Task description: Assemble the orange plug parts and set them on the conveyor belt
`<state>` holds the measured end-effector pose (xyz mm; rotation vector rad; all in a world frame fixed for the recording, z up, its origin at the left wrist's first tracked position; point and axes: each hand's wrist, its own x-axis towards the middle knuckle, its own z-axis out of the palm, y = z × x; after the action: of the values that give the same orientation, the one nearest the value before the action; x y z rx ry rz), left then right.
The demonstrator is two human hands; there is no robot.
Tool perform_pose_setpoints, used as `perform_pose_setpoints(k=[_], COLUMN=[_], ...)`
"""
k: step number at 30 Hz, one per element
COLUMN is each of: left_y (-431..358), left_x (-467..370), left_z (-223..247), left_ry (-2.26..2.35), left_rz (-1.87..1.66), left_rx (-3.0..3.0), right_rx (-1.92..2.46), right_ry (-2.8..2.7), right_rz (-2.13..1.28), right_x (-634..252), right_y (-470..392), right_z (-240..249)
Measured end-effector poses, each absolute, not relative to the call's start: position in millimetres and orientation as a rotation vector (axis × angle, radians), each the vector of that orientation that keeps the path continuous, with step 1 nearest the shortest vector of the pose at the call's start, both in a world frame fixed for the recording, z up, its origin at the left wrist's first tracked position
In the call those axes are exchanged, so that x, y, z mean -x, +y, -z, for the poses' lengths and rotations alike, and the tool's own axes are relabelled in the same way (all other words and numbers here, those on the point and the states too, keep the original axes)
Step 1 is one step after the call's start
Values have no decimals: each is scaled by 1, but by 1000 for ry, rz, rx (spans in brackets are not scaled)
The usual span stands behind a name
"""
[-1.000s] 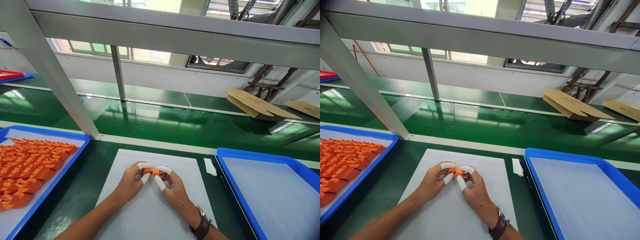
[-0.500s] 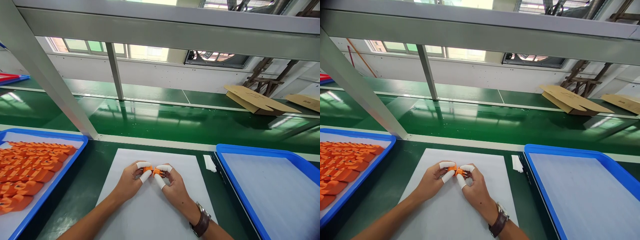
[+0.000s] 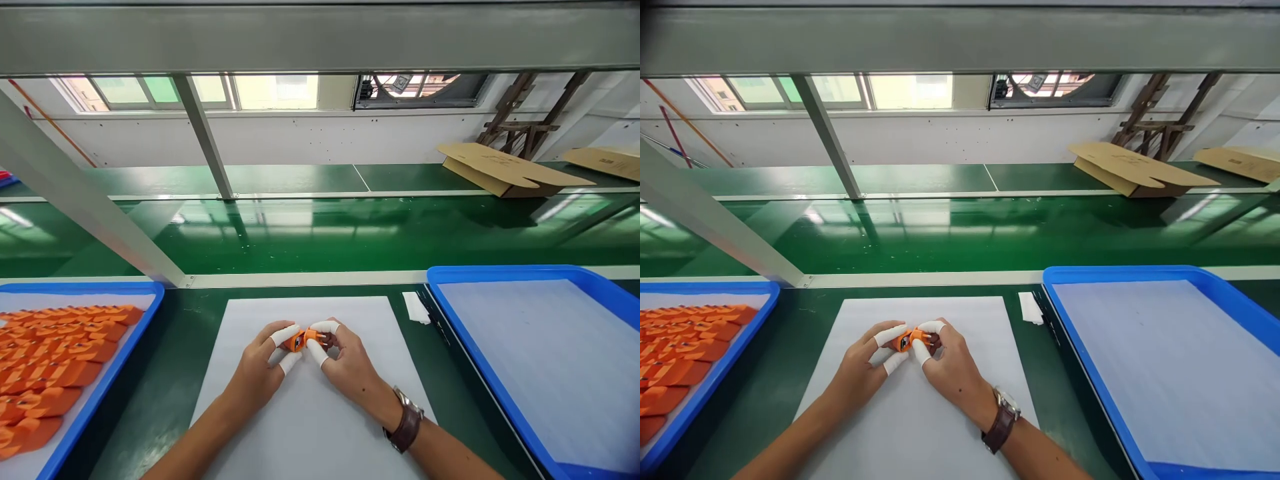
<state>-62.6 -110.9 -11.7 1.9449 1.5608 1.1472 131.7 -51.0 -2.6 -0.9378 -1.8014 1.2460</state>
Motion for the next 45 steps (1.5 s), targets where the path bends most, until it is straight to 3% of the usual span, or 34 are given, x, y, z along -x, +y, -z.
perform_pose_setpoints(k=[25,30,36,45], left_y=[-110,-107,-103,-95], left_x=[49,50,64,75], left_z=[19,11,1,-2], left_ry=[1637,1633,1534,1300], left_rz=[-1208,-1163,-1146,-1210], left_rx=[-2094,-1915,-1165,-1018], right_rx=[896,915,929,870], right_ry=[-1947,-1804,-1452,-1650], right_rz=[-1282,-1433,-1701,-1533], right_x=[-130,-133,-137,-135], right_y=[-53,-44,-32,-37], right_z=[1,2,4,14])
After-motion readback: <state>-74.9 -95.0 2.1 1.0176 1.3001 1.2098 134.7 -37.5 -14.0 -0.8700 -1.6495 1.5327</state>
